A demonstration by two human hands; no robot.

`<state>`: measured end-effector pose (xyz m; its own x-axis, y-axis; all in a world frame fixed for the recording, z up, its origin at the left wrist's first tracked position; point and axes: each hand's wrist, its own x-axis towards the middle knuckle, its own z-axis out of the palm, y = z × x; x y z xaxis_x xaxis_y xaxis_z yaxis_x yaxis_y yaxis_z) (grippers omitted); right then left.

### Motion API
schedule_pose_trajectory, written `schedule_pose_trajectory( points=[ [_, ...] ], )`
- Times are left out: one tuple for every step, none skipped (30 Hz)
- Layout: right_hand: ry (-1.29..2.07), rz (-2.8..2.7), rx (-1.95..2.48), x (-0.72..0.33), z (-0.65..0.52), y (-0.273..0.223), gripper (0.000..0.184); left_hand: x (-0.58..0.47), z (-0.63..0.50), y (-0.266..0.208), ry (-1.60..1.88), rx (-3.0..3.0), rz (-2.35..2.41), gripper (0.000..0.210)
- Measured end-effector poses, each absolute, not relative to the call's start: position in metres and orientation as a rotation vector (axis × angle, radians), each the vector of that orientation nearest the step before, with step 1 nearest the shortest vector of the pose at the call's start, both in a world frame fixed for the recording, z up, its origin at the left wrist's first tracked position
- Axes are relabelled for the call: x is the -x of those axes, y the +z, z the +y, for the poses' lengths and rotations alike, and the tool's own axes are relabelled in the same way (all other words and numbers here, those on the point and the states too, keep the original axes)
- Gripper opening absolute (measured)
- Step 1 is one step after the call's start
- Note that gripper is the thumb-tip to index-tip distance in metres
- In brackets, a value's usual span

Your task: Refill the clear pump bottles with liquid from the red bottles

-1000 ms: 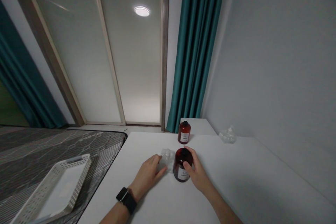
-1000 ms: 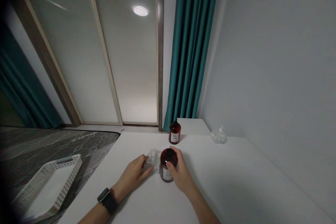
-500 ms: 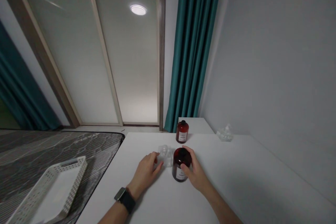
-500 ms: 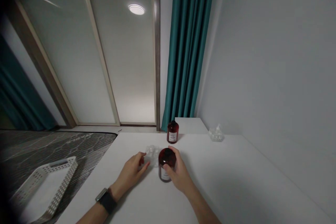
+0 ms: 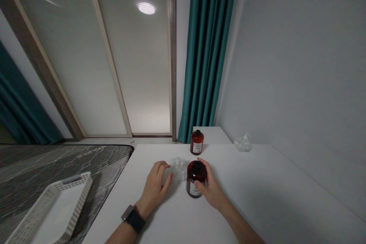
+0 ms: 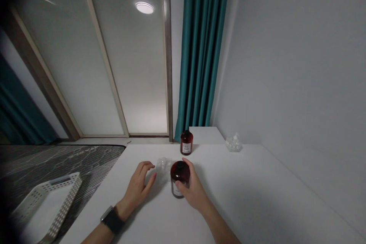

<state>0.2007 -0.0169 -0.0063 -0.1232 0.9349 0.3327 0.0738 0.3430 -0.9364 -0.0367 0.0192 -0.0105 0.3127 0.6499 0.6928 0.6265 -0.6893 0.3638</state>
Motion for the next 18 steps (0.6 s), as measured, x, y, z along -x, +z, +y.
schedule_pose_trajectory(
  points=[
    [0.97, -1.514, 0.951, -0.201, -0.018, -0.006, 0.068, 0.036, 0.017, -0.008, 1.368, -2.532, 1.204, 0.015],
    [0.959, -1.53, 0.943, -0.2, -0.018, -0.006, 0.067, 0.034, 0.015, -0.004, 1.371, -2.543, 1.175, 0.016],
    [0.942, -1.545, 0.94, -0.2, -0.019, -0.007, 0.067, 0.032, 0.012, 0.001, 1.357, -2.56, 1.136, 0.016],
    [0.921, -1.557, 0.945, -0.199, -0.02, -0.008, 0.067, 0.03, 0.01, 0.006, 1.327, -2.575, 1.098, 0.016],
    [0.897, -1.567, 0.955, -0.199, -0.02, -0.01, 0.067, 0.028, 0.007, 0.013, 1.29, -2.58, 1.062, 0.017],
    [0.875, -1.574, 0.967, -0.198, -0.021, -0.012, 0.068, 0.025, 0.005, 0.02, 1.254, -2.574, 1.027, 0.019],
    [0.859, -1.581, 0.975, -0.196, -0.021, -0.013, 0.07, 0.022, 0.003, 0.027, 1.201, -2.566, 0.99, 0.022],
    [0.852, -1.588, 0.978, -0.195, -0.022, -0.015, 0.072, 0.018, 0.002, 0.034, 1.14, -2.554, 0.948, 0.025],
    [0.852, -1.595, 0.98, -0.194, -0.022, -0.016, 0.074, 0.014, 0.001, 0.041, 1.081, -2.53, 0.919, 0.028],
    [0.858, -1.604, 0.979, -0.193, -0.022, -0.017, 0.076, 0.01, 0.0, 0.046, 1.056, -2.503, 0.887, 0.029],
    [0.867, -1.613, 0.977, -0.192, -0.022, -0.018, 0.079, 0.005, 0.0, 0.05, 1.043, -2.464, 0.872, 0.031],
    [0.873, -1.618, 0.976, -0.192, -0.021, -0.018, 0.081, 0.0, 0.0, 0.053, 1.032, -2.423, 0.861, 0.032],
    [0.877, -1.621, 0.977, -0.192, -0.021, -0.018, 0.082, -0.004, 0.001, 0.055, 1.023, -2.398, 0.844, 0.032],
    [0.877, -1.622, 0.978, -0.192, -0.021, -0.019, 0.084, -0.008, 0.001, 0.055, 1.014, -2.371, 0.833, 0.03],
    [0.875, -1.622, 0.98, -0.192, -0.021, -0.019, 0.085, -0.012, 0.002, 0.055, 1.017, -2.344, 0.825, 0.028],
    [0.871, -1.622, 0.981, -0.193, -0.02, -0.019, 0.086, -0.014, 0.002, 0.054, 1.023, -2.319, 0.82, 0.026],
    [0.869, -1.624, 0.983, -0.193, -0.02, -0.02, 0.087, -0.017, 0.002, 0.052, 1.031, -2.293, 0.817, 0.026],
    [0.868, -1.626, 0.984, -0.193, -0.02, -0.02, 0.087, -0.018, 0.002, 0.052, 1.04, -2.272, 0.814, 0.026]
  ],
)
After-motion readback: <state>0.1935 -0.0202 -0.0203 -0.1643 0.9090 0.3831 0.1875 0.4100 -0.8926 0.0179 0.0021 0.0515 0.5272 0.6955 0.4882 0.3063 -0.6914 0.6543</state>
